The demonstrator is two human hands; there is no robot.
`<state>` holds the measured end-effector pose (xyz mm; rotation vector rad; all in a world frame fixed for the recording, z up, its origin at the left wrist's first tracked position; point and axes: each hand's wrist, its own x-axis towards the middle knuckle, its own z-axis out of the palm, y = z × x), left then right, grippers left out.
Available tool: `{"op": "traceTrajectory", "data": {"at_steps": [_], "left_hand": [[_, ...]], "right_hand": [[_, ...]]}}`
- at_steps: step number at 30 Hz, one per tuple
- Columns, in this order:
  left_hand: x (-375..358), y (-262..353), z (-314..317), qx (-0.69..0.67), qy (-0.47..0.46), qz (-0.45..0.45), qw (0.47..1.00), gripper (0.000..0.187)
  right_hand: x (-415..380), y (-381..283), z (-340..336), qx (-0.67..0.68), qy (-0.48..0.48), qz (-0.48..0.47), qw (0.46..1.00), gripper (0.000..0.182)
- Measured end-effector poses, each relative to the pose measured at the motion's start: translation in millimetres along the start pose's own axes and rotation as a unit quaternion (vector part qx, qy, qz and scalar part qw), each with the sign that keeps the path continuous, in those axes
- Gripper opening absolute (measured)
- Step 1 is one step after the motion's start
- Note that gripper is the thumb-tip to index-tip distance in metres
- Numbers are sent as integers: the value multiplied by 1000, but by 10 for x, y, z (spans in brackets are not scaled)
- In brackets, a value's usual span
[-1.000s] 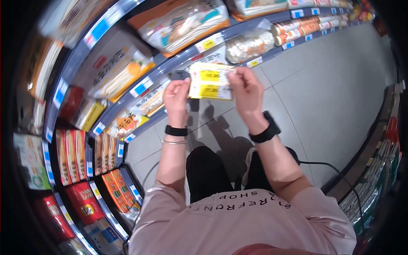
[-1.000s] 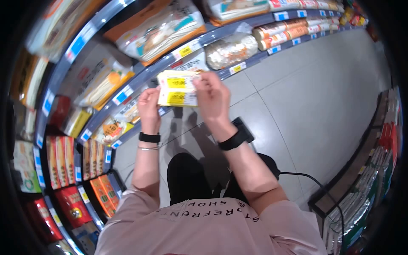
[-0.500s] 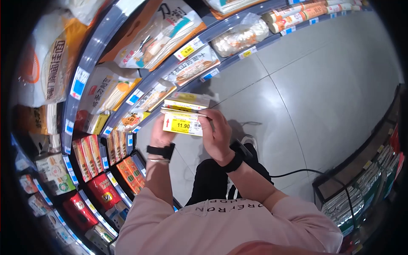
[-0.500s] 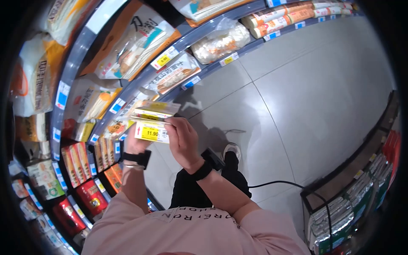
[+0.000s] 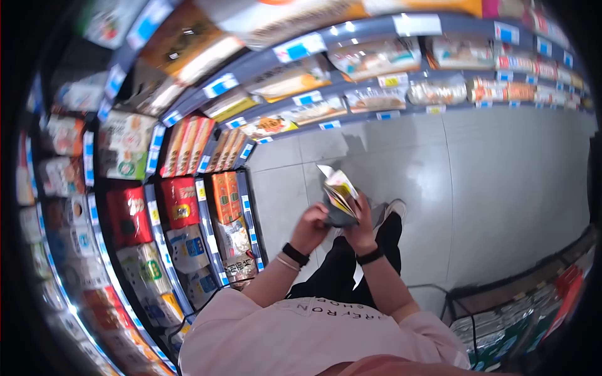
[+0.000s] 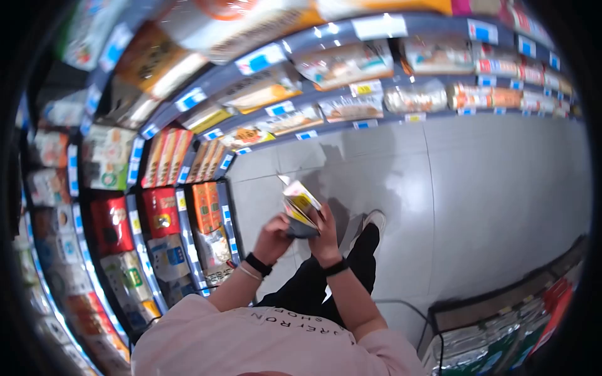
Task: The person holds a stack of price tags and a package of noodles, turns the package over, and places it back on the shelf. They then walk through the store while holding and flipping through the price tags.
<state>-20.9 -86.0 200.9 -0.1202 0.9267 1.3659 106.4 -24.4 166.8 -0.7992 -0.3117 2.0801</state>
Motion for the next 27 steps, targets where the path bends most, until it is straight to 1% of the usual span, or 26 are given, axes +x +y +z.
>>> {"op": "traceTrajectory", "data": {"at_steps": [1, 2, 3, 4, 5, 6, 7, 8, 9, 10, 11, 12, 13, 14, 15, 17, 18, 19, 20, 21, 22, 23, 24, 25, 26, 27], "left_hand": [[-160, -48, 316, 56, 46, 30, 997, 12], [-310, -104, 387, 78, 32, 43, 996, 12], [-484, -142, 441, 99, 20, 54, 993, 12], [-685, -109, 554, 159, 11, 67, 985, 14], [-882, -63, 671, 219, 3, 80, 972, 16], [-1054, -31, 765, 259, -15, 108, 960, 21], [-1243, 57, 836, 255, -54, 81, 962, 27], [-1419, 121, 848, 318, -75, 107, 939, 28], [-1576, 164, 872, 324, -54, 103, 939, 28], [-1738, 174, 836, 328, -55, 178, 926, 24], [-1814, 107, 750, 253, 12, 209, 945, 24], [-1931, 100, 605, 136, 11, 221, 966, 27], [-2097, 61, 485, 12, 8, 234, 972, 30], [-2363, 71, 597, -9, 25, 263, 965, 30], [-2710, 115, 820, -68, 70, 313, 945, 32], [-3207, -27, 938, -161, 148, 403, 889, 35], [-3422, -202, 949, -62, 212, 453, 864, 39], [-3636, -369, 940, 38, 288, 486, 824, 43], [-3823, -547, 869, 35, 334, 490, 804, 48], [-4045, -750, 830, 39, 372, 482, 792, 45], [-4322, -941, 862, 26, 390, 501, 772, 43], [-4583, -1092, 910, 19, 400, 518, 756, 42], [-4811, -1237, 916, 3, 421, 530, 736, 42], [-5062, -1432, 930, -12, 432, 513, 742, 39], [-5276, -1626, 922, -27, 439, 494, 751, 36], [-5423, -1819, 884, -36, 446, 501, 741, 36]], "right_hand": [[-163, -16, 150, 107, 34, 52, 992, 5], [-306, -84, 318, 92, 8, 55, 994, 5], [-461, -164, 470, -25, 14, 9, 1000, 8], [-629, -256, 611, -139, 20, -41, 989, 11], [-728, -313, 664, -8, 37, -7, 999, 11], [-840, -418, 809, -35, 56, -16, 998, 9], [-975, -518, 952, -61, 75, -24, 995, 8], [-1075, -596, 998, -106, 56, -25, 993, 9], [-1129, -639, 1085, -149, 33, -28, 988, 10], [-1263, -741, 1339, -187, 11, -31, 982, 10], [-1336, -757, 1462, -197, -16, -25, 980, 10], [-1415, -774, 1517, -279, -86, -16, 956, 10], [-1492, -757, 1530, -359, -157, -5, 920, 9], [-1556, -668, 1551, -370, -216, -20, 903, 8], [-1677, -666, 1595, -382, -250, 4, 889, 8], [-1918, -625, 1785, -482, -415, -15, 771, 9], [-2109, -624, 1903, -479, -470, -3, 741, 9], [-2307, -611, 1984, -471, -524, 34, 709, 9], [-2509, -576, 2052, -446, -535, 114, 708, 11], [-2758, -523, 2091, -427, -539, 197, 699, 13], [-3008, -475, 2112, -422, -575, 228, 663, 13], [-3237, -438, 2129, -411, -595, 261, 639, 13], [-3412, -373, 2145, -403, -607, 287, 622, 13], [-3611, -298, 2129, -401, -623, 296, 603, 13], [-3808, -204, 2090, -422, -654, 276, 563, 13], [-3988, -100, 2033, -442, -682, 254, 525, 13]]}}
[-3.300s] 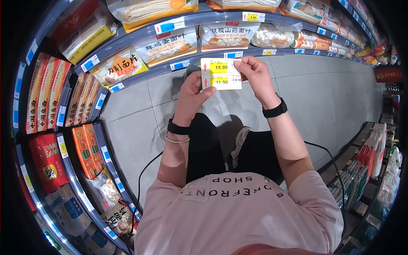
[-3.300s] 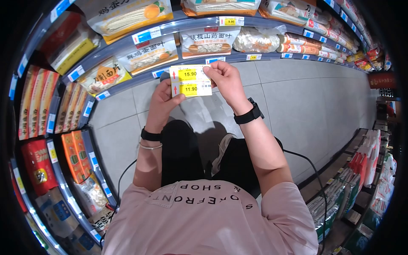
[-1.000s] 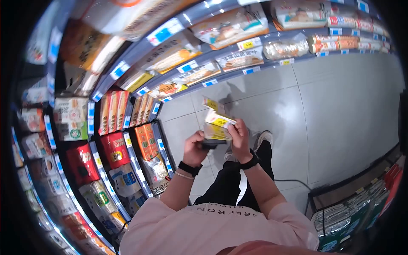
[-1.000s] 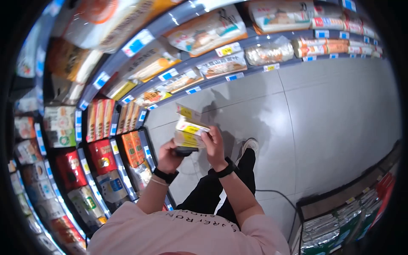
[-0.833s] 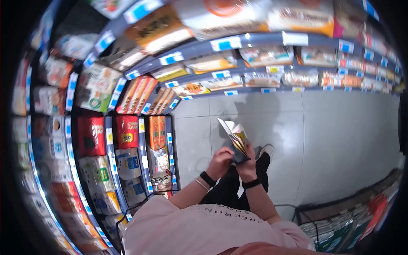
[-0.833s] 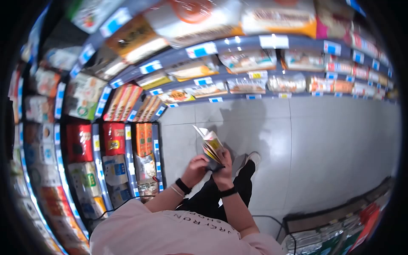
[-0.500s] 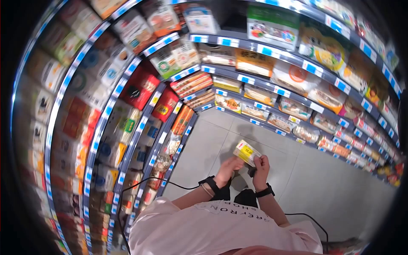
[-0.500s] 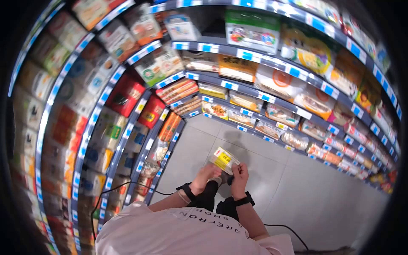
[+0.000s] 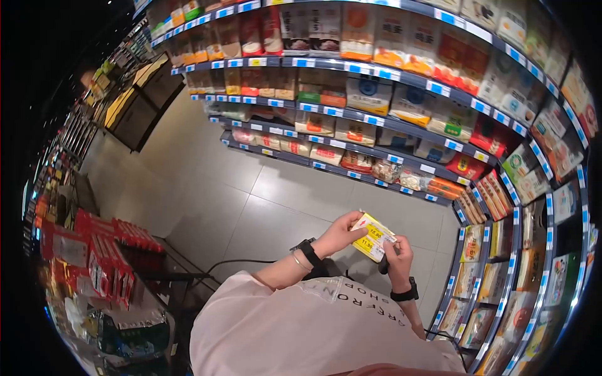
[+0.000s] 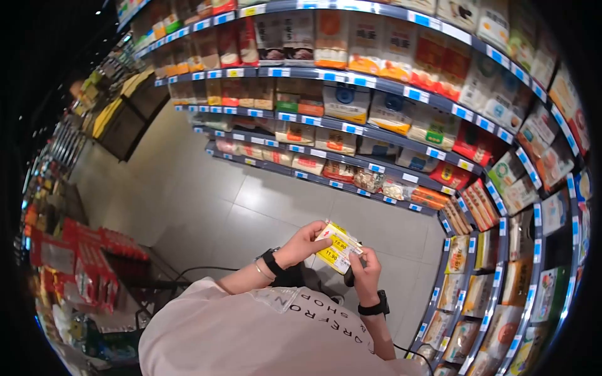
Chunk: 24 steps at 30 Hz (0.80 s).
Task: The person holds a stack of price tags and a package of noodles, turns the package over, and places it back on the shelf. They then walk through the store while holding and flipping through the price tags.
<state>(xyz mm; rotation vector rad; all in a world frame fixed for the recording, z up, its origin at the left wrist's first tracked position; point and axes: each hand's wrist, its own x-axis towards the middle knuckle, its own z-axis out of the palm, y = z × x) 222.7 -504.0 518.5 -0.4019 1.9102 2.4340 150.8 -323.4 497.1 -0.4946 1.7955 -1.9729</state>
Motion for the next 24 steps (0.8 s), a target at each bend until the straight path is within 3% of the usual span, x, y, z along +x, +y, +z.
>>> {"op": "traceTrajectory", "data": {"at_steps": [5, 7, 10, 12, 15, 19, 24], "left_hand": [[-578, 136, -913, -82, 137, 109, 981, 44], [-807, 148, -1388, -106, 205, 142, 963, 53], [-1143, 221, -2143, -91, 242, 205, 944, 53], [-1387, 474, -2618, -43, 252, 219, 942, 50], [-1734, 846, -3122, -89, 285, 208, 932, 41], [-1938, 1079, -3630, -80, 376, 241, 891, 24], [-2037, 1190, -4147, -105, 440, 234, 861, 18]], "right_hand": [[505, 154, 1048, -30, -122, -16, 992, 12], [732, 197, 1586, -1, -194, 27, 981, 14], [1086, 255, 2458, -53, -278, -11, 959, 15], [1268, 166, 3070, -50, -335, -25, 941, 15], [1422, -168, 3871, -33, -382, -68, 921, 17], [1661, -264, 4665, 5, -438, -56, 897, 18], [1944, -138, 5453, 25, -481, -19, 876, 17]]}}
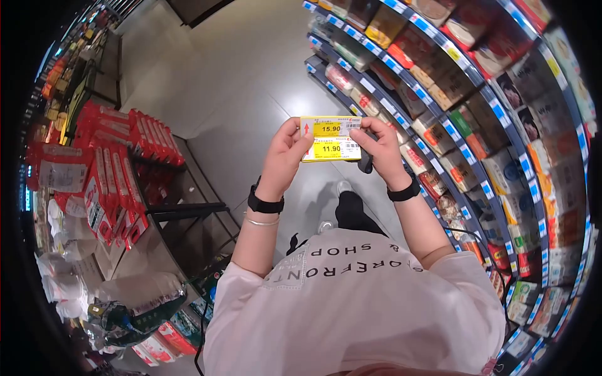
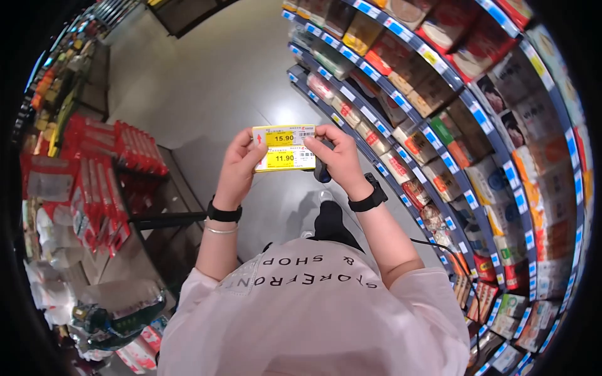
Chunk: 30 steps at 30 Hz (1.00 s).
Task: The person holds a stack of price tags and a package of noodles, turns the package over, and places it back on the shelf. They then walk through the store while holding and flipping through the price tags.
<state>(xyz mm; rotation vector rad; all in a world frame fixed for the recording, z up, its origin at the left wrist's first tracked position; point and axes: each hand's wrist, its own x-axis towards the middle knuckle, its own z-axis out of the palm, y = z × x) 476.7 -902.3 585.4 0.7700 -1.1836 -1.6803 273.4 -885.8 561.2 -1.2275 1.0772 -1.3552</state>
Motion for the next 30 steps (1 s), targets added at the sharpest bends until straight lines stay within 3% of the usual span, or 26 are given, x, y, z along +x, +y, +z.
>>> {"op": "traceTrajectory", "data": {"at_steps": [8, 11, 14, 16, 18, 20, 24, 26, 30], "left_hand": [[989, 73, -390, 5, 145, 11, 989, 24], [1291, 114, -529, 0, 194, 30, 981, 24], [1538, 156, -815, 28, 266, 67, 961, 25], [1641, 244, -1003, -16, 304, 86, 949, 24], [1726, 252, -1314, -43, 312, 101, 944, 22], [1866, 308, -1619, -46, 335, 115, 934, 21], [2263, 508, -2282, -58, 341, 153, 926, 21], [2481, 621, -2620, -60, 340, 163, 924, 22], [2935, 929, -3208, -65, 330, 165, 927, 22]], "right_hand": [[1377, 257, 74, 29, -86, -3, 996, 20], [1861, 224, 131, 16, -90, 10, 996, 33], [2327, 454, 178, 1, -100, -34, 994, 47], [2590, 609, 279, 233, -104, 128, 958, 50], [2876, 771, 437, 264, -106, 214, 934, 46], [3182, 1063, 586, 186, -186, 265, 928, 40], [3821, 1152, 1072, 170, -158, 335, 913, 20], [4181, 1272, 1343, 248, -162, 279, 914, 16], [4890, 1294, 1721, 295, -166, 273, 901, 13]]}}
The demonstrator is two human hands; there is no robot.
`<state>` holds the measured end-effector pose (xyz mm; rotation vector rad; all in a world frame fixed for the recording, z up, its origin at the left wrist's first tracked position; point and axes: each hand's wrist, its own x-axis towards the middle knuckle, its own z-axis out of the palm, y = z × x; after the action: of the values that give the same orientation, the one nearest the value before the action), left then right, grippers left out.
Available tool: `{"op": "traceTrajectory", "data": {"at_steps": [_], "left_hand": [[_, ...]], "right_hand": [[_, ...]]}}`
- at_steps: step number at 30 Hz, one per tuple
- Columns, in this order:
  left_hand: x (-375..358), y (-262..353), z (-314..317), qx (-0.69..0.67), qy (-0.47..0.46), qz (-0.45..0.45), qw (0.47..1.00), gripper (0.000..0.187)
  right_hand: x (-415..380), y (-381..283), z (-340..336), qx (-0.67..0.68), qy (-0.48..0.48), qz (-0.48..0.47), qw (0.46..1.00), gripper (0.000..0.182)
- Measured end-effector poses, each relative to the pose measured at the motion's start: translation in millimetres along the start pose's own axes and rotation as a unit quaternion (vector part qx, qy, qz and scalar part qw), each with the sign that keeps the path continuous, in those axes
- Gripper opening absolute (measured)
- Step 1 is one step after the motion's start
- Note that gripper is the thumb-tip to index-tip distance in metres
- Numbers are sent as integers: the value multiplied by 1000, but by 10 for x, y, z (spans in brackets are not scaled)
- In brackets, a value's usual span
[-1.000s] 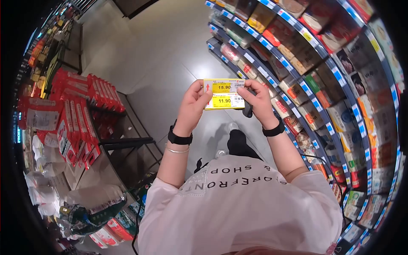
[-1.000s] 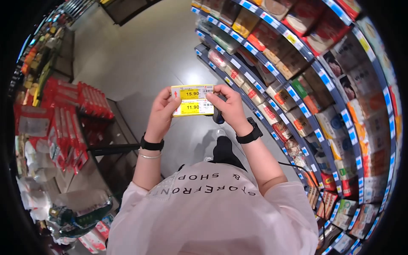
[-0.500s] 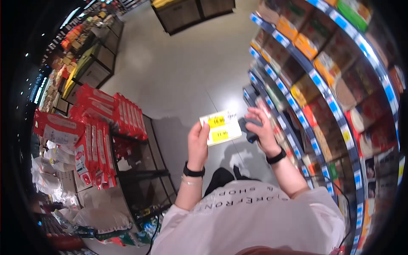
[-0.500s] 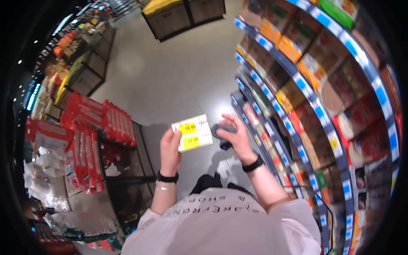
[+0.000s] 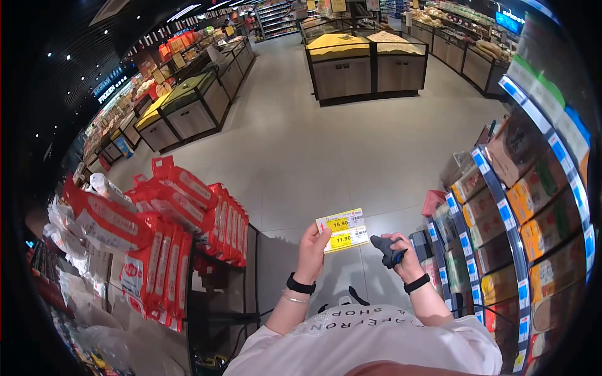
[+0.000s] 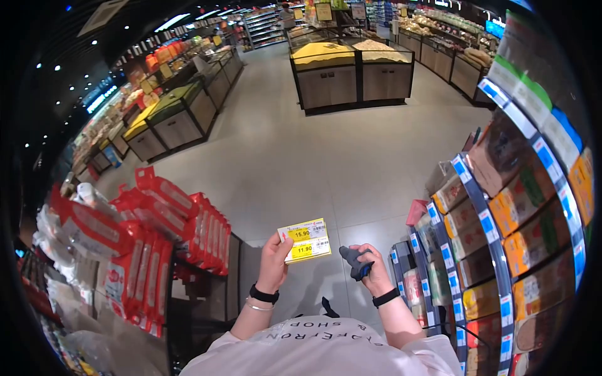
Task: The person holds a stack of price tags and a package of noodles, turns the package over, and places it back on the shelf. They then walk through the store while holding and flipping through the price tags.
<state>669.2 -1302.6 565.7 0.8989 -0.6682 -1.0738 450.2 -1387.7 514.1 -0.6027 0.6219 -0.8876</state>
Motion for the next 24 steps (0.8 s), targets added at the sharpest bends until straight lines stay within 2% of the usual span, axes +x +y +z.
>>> {"op": "traceTrajectory", "data": {"at_steps": [3, 4, 5, 6, 8, 9, 10, 13, 14, 16, 17, 20, 22, 24], "left_hand": [[609, 71, -32, 5, -13, 1, 1000, 22], [815, 58, -26, 1, -10, 1, 1000, 21], [1017, 43, -12, 2, -16, 0, 1000, 21], [1196, 24, 9, -4, -21, -7, 1000, 21], [1594, -59, 40, -11, -37, -19, 999, 20], [1800, -120, 55, -16, -28, -21, 999, 20], [2021, -188, 97, -23, -23, -26, 999, 20], [2661, -291, 222, -39, -50, -39, 997, 21], [2873, -299, 249, -40, -52, -47, 997, 21], [3355, -355, 355, -25, -47, -42, 998, 20], [3551, -352, 405, -19, -46, -34, 998, 20], [4137, -248, 576, -6, -55, -20, 998, 20], [4539, -239, 616, 2, -66, -10, 998, 20], [4904, -256, 632, 2, -69, -8, 998, 19]], "right_hand": [[506, -128, 97, -5, 21, -24, 999, 7], [667, -165, 74, -25, 48, -28, 998, 8], [840, -183, 9, -19, 40, -27, 999, 15], [996, -188, -42, -17, 42, -31, 999, 15], [1344, -237, -169, 48, 56, -28, 997, 15], [1524, -299, -222, 0, 53, -44, 998, 14], [1696, -397, -251, 12, 79, -11, 997, 13], [2303, -653, -303, 9, 24, -68, 997, 12], [2542, -810, -306, -51, 40, -63, 996, 18], [2959, -1102, -266, -10, 28, -90, 996, 32], [3144, -1233, -267, -58, 20, -108, 992, 35], [3649, -1566, -237, -86, -18, -168, 982, 13], [4007, -1787, -198, -80, -36, -171, 981, 6], [4307, -1931, -161, -72, -56, -174, 980, 6]]}}
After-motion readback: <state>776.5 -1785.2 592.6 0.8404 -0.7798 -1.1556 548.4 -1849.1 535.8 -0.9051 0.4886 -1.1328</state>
